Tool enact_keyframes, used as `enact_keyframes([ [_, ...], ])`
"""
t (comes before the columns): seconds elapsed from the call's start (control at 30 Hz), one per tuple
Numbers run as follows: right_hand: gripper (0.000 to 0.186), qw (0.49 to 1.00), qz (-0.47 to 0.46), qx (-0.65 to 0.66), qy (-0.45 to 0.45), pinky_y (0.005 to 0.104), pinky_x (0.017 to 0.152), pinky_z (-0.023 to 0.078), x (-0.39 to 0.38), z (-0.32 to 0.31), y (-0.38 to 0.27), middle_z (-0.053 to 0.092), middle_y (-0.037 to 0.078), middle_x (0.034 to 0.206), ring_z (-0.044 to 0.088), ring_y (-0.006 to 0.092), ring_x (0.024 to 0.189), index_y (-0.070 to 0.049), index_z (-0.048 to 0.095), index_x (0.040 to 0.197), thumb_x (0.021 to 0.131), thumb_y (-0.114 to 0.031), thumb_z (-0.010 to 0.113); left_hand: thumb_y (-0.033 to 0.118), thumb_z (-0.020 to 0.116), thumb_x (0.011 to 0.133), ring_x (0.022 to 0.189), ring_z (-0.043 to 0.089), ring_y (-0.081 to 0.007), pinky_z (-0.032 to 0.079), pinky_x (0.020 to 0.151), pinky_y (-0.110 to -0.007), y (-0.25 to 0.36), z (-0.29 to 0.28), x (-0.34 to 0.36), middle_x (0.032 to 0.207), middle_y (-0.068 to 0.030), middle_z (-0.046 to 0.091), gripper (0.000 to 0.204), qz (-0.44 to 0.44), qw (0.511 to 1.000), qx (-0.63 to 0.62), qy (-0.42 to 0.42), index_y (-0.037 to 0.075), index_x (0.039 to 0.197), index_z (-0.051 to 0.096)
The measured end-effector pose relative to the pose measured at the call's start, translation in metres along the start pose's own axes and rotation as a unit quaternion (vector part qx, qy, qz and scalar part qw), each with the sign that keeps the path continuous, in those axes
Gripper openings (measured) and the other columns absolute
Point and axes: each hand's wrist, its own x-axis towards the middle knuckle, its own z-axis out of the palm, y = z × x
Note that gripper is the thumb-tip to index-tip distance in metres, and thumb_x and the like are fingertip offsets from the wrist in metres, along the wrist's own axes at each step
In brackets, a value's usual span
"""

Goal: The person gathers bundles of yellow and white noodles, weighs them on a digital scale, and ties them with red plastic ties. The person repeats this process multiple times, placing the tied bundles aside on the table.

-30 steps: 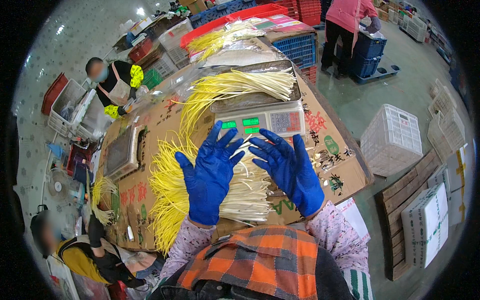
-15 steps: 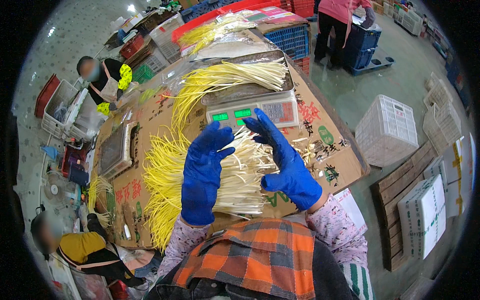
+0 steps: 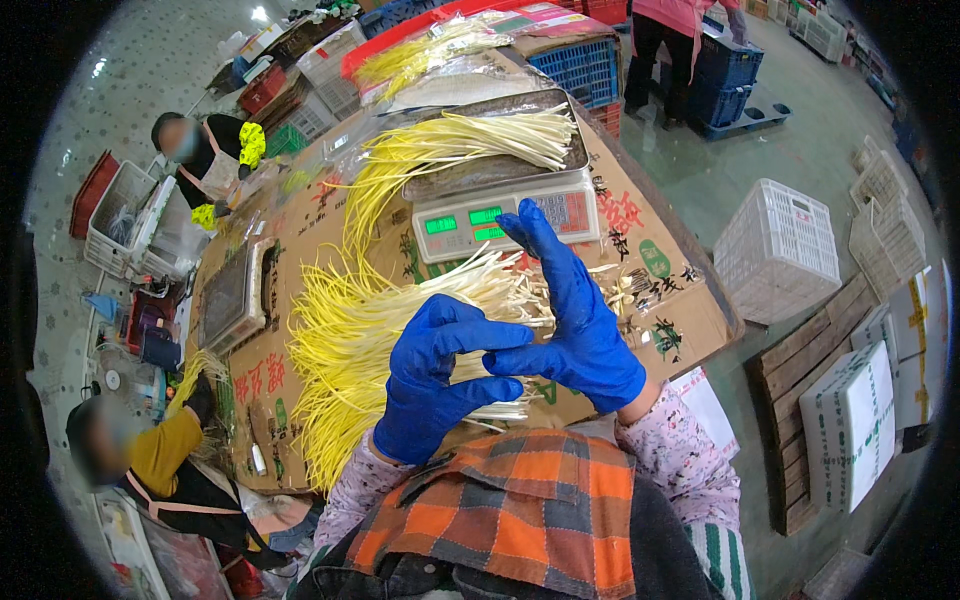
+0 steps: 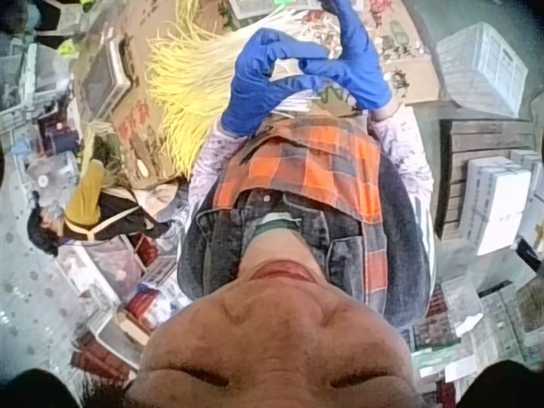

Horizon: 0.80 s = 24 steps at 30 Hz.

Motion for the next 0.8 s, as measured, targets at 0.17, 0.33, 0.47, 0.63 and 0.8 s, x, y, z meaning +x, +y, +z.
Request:
enact_keyframes([
  [0.17, 0.124, 1.0, -0.004, 0.017, 0.0, 0.0437, 0.122, 0.026, -0.002, 0.003, 0.006, 0.038, 0.019, 0.158, 0.037, 0.0315, 0.147, -0.007, 0.016, 0.162, 0.069, -0.038, 0.092, 0.005, 0.089, 0.067, 0.095, 0.057, -0.0177, 0.046, 0.087, -0.03, -0.001, 0.002, -0.004, 0.1, -0.002, 0.057, 0.047, 0.002, 1.0, -0.006, 0.018, 0.009, 0.112, 0.077],
  [0.33, 0.124, 1.0, -0.003, 0.026, 0.008, 0.0435, 0.121, 0.027, -0.002, 0.002, 0.008, 0.04, 0.019, 0.157, 0.039, 0.0319, 0.146, -0.005, 0.016, 0.162, 0.07, -0.04, 0.091, 0.003, 0.088, 0.069, 0.094, 0.058, -0.0181, 0.047, 0.087, -0.03, -0.002, 0.001, -0.001, 0.1, -0.0028, 0.058, 0.044, 0.015, 1.0, -0.011, 0.015, 0.009, 0.11, 0.076],
  [0.47, 0.123, 1.0, 0.001, 0.021, 0.006, 0.0435, 0.121, 0.028, -0.002, 0.002, 0.009, 0.04, 0.019, 0.157, 0.039, 0.0318, 0.146, -0.006, 0.015, 0.162, 0.071, -0.039, 0.091, 0.007, 0.088, 0.07, 0.095, 0.059, -0.0193, 0.047, 0.088, -0.031, -0.003, 0.001, -0.002, 0.103, -0.0039, 0.062, 0.045, 0.012, 1.0, -0.017, 0.02, 0.009, 0.114, 0.075],
  [0.63, 0.105, 0.999, 0.043, 0.017, 0.021, 0.0403, 0.116, 0.036, -0.004, 0.005, 0.0, 0.05, 0.017, 0.149, 0.049, 0.0292, 0.138, -0.005, 0.029, 0.158, 0.077, -0.033, 0.089, 0.016, 0.071, 0.092, 0.119, 0.06, -0.0243, 0.045, 0.104, -0.034, -0.012, 0.001, 0.002, 0.127, -0.0113, 0.063, 0.039, -0.011, 0.97, -0.212, 0.119, 0.004, 0.128, 0.065],
  [0.8, 0.043, 0.991, 0.111, -0.078, 0.014, 0.0359, 0.092, 0.051, -0.011, 0.012, -0.009, 0.068, 0.012, 0.111, 0.066, 0.0245, 0.104, -0.004, 0.065, 0.116, 0.084, -0.025, 0.084, 0.082, 0.029, 0.092, 0.144, 0.04, -0.037, 0.032, 0.117, -0.053, -0.042, -0.025, 0.015, 0.16, -0.0233, 0.034, 0.098, -0.039, 0.84, -0.524, 0.134, 0.01, 0.159, 0.029],
])
